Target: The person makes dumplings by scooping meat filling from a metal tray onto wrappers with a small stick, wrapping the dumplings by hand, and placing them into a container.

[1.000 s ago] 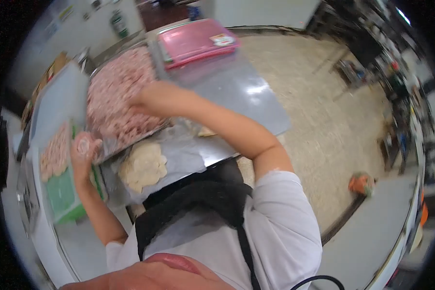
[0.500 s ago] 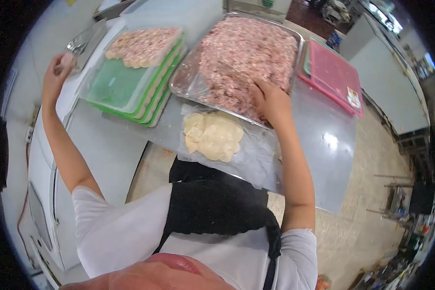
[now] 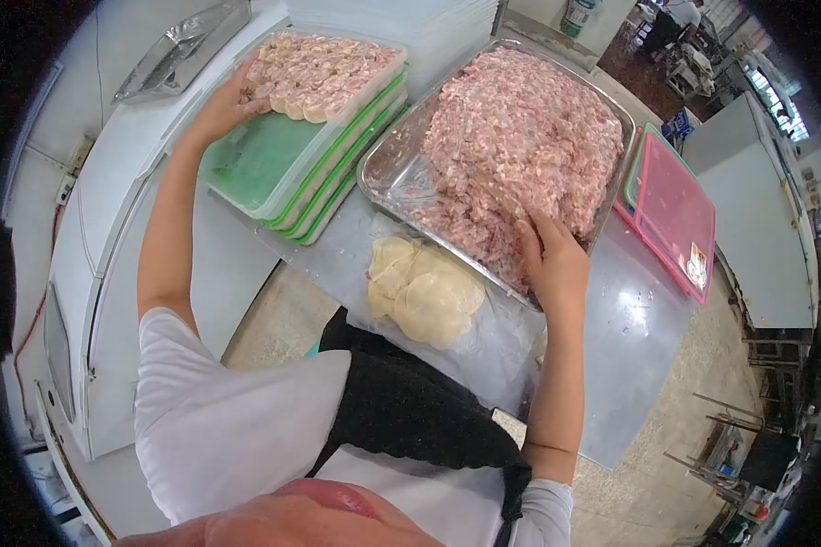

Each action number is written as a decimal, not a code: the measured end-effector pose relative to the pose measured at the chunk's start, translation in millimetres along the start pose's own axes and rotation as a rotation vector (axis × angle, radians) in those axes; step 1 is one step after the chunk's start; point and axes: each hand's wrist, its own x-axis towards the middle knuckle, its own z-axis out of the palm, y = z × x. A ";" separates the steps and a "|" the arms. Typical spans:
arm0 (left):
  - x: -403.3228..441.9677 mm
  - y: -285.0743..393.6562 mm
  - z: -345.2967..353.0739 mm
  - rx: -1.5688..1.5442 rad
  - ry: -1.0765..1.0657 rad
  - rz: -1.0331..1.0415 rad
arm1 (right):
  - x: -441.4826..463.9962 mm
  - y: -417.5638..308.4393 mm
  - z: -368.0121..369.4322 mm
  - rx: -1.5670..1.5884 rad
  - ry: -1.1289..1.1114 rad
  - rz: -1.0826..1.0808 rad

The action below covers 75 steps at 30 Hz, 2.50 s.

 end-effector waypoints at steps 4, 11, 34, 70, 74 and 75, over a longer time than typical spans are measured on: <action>4.4 26.3 -10.0 -0.010 -0.139 -0.101 | 1.1 1.6 1.4 0.002 0.014 -0.007; 3.0 32.4 -5.0 -0.051 -0.187 -0.124 | 5.6 -4.6 5.9 -0.044 -0.006 0.013; -161.1 235.1 147.6 -0.724 -0.252 0.728 | 6.8 -62.9 23.5 -0.420 -0.349 -0.251; -66.4 261.4 104.6 -2.160 -0.585 -0.352 | -18.4 -14.0 -44.4 1.009 0.023 0.337; -64.2 289.1 103.5 -2.328 -0.471 -0.394 | -28.4 -21.1 -54.4 1.013 -0.005 0.293; -65.7 295.8 101.7 -2.297 -0.425 -0.410 | -29.9 -22.7 -54.7 1.056 -0.021 0.259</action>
